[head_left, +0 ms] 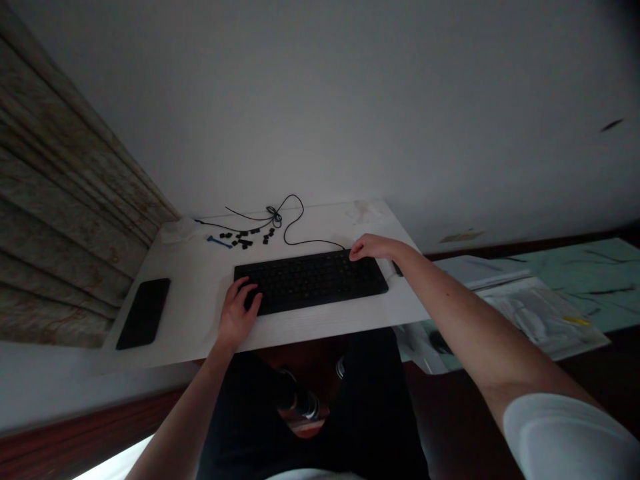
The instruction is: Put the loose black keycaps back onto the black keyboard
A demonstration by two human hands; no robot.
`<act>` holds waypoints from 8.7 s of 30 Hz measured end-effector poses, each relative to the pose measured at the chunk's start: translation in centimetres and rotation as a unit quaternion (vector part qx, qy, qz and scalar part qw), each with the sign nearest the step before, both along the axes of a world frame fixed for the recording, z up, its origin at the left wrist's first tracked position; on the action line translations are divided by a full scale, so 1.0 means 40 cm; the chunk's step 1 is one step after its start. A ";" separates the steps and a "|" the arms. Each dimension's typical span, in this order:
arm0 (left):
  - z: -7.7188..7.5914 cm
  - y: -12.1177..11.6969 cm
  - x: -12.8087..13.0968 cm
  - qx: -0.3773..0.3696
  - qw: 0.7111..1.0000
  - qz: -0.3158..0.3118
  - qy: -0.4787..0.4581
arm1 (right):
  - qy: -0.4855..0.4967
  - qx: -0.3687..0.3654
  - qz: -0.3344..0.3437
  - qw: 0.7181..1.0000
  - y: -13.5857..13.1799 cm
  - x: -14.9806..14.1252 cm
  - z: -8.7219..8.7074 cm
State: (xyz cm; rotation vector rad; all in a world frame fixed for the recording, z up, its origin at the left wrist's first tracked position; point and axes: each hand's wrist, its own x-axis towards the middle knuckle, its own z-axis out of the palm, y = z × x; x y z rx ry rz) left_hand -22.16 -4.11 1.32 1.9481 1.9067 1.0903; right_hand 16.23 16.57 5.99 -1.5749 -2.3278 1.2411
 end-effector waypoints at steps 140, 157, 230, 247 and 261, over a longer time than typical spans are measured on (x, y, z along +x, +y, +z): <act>0.104 -0.053 0.188 -0.161 0.868 -0.088 -0.462 | 0.274 0.190 -0.006 0.943 -0.481 -0.345 -0.003; 0.106 -0.081 0.177 -0.126 0.866 -0.082 -0.477 | 0.290 0.183 -0.020 0.939 -0.502 -0.368 0.021; -0.025 -0.004 -0.003 0.026 0.997 0.048 -0.046 | -0.011 0.003 0.079 0.997 0.004 -0.284 -0.013; -0.024 -0.005 0.003 0.036 0.997 0.050 -0.043 | -0.030 0.006 0.084 0.996 0.011 -0.298 -0.027; -0.024 -0.004 -0.007 0.026 0.998 0.048 -0.042 | 0.039 0.351 -0.262 0.898 -0.138 -0.126 -0.063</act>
